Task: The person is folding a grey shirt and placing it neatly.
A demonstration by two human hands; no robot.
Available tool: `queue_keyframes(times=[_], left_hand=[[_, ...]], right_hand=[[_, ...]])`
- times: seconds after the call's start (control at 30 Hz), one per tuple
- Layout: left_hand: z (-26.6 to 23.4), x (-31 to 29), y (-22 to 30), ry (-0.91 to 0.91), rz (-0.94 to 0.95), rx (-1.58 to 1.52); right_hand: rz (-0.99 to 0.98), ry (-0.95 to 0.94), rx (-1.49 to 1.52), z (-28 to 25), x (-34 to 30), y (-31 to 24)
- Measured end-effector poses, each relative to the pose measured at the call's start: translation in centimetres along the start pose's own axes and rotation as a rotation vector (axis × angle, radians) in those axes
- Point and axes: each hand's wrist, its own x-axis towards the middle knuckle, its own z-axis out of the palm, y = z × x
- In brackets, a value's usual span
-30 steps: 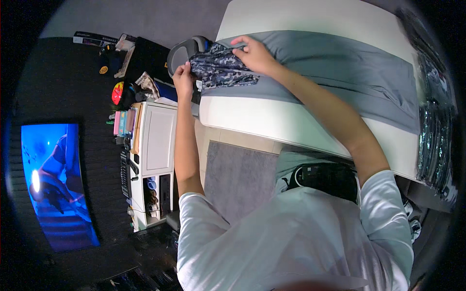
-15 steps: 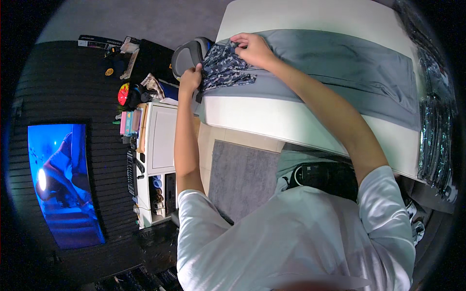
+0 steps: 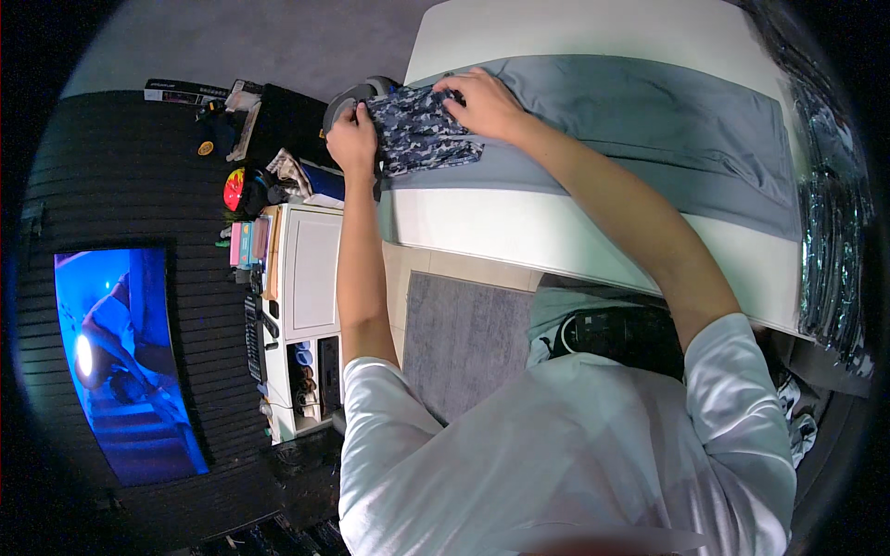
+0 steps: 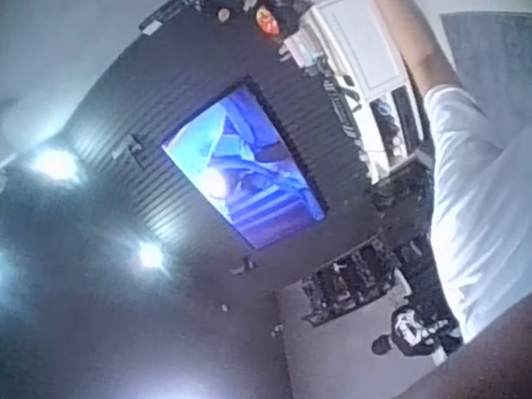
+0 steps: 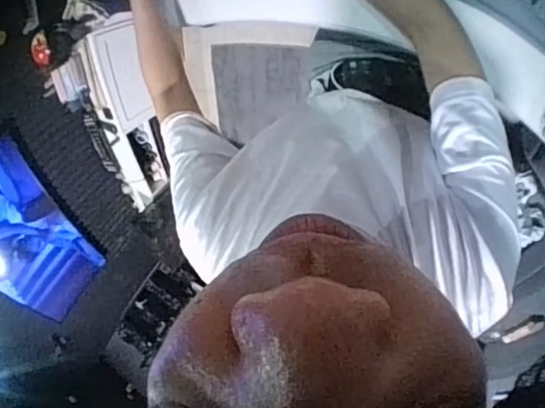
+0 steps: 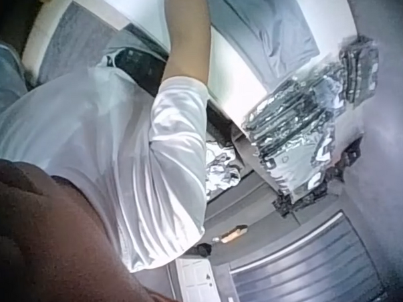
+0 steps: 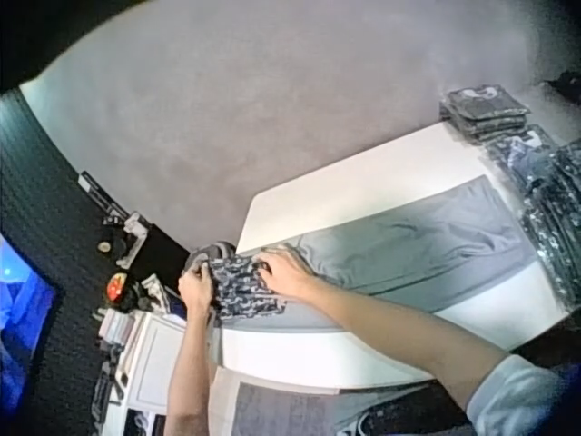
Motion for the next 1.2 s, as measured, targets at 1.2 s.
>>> queue_keyframes(times=[1.2], left_hand=[[6.9, 5.6, -5.6, -0.461, -0.113, -0.212]], right_hand=[[0.051, -0.097, -0.663, -1.5, 0.9, 2.7]])
